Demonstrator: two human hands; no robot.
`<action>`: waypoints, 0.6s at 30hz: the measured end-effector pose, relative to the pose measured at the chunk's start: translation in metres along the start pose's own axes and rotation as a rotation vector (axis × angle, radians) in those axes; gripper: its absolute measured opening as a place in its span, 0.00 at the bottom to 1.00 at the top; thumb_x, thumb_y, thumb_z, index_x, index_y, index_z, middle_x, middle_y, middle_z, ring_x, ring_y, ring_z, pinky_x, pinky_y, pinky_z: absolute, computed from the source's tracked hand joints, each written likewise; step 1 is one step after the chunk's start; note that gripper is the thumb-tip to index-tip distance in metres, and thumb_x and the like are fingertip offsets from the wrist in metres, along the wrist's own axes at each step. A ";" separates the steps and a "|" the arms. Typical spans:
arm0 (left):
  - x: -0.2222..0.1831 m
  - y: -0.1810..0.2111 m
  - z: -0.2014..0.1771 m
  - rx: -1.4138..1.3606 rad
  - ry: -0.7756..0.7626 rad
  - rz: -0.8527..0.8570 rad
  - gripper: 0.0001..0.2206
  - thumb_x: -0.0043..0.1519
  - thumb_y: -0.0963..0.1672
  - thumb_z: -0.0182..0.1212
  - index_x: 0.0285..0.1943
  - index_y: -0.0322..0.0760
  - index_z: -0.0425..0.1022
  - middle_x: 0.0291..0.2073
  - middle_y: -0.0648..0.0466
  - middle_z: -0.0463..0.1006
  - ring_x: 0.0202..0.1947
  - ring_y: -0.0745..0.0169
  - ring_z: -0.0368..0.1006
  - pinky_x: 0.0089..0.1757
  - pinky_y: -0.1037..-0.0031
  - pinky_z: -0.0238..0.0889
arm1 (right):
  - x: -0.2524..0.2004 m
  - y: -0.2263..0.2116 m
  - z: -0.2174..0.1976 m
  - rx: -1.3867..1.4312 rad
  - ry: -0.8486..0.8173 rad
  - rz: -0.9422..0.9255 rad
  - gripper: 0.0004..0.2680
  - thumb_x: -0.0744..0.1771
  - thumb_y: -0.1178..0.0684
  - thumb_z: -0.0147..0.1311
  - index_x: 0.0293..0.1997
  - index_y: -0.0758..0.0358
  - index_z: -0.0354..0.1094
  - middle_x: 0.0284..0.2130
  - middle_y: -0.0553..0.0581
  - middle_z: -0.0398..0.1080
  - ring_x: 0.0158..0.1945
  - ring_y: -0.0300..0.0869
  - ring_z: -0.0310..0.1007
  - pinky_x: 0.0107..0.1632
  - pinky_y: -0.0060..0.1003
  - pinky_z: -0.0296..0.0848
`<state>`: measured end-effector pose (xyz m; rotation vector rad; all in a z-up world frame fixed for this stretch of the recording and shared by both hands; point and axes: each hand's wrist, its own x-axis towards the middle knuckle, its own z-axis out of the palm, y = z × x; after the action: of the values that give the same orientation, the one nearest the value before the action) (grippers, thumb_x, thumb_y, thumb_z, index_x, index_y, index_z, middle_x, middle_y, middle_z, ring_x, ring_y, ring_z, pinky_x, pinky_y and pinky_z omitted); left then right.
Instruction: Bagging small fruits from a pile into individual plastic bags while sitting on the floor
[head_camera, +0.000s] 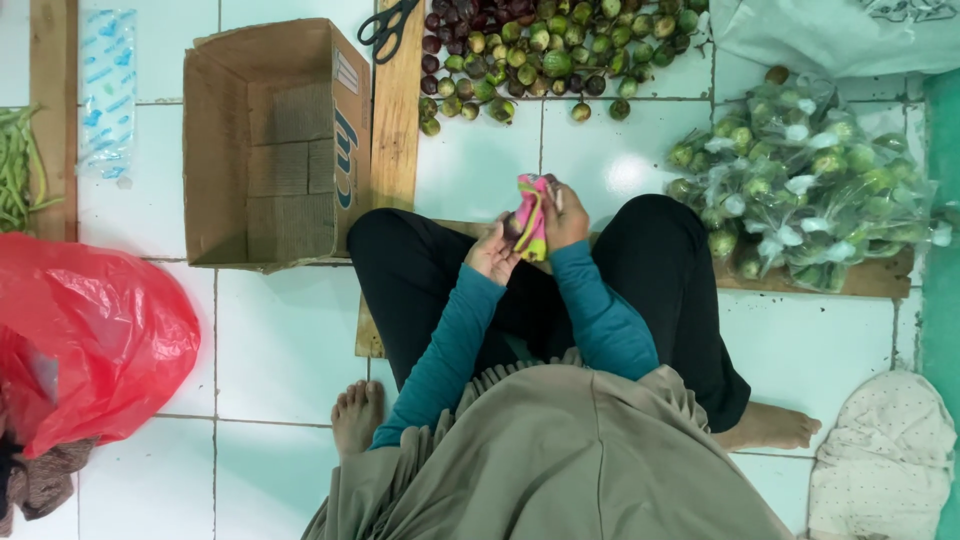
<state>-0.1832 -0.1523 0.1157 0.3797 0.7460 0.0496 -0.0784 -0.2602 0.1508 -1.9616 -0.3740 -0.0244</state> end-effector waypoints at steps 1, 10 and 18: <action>-0.001 0.004 0.000 0.001 0.000 -0.002 0.26 0.63 0.51 0.71 0.68 0.42 0.72 0.64 0.44 0.72 0.63 0.50 0.71 0.60 0.67 0.70 | 0.004 0.003 -0.008 0.000 0.001 0.001 0.08 0.70 0.53 0.58 0.51 0.66 0.71 0.41 0.73 0.75 0.50 0.67 0.74 0.51 0.58 0.73; 0.067 -0.039 -0.064 -0.087 0.096 0.227 0.25 0.64 0.40 0.69 0.71 0.45 0.68 0.58 0.44 0.76 0.55 0.49 0.75 0.62 0.52 0.65 | -0.022 -0.027 0.001 0.172 -0.233 -0.252 0.17 0.64 0.47 0.70 0.55 0.62 0.71 0.51 0.66 0.69 0.54 0.67 0.72 0.52 0.57 0.72; 0.051 -0.044 -0.039 -0.021 0.120 0.329 0.18 0.62 0.42 0.73 0.61 0.43 0.78 0.48 0.42 0.82 0.48 0.43 0.79 0.54 0.53 0.75 | -0.018 0.005 0.013 0.139 -0.137 -0.074 0.08 0.67 0.51 0.64 0.45 0.60 0.72 0.32 0.66 0.72 0.38 0.65 0.74 0.43 0.53 0.71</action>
<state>-0.1760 -0.1714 0.0405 0.4800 0.7947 0.3927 -0.0958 -0.2547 0.1377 -1.8161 -0.5248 0.0866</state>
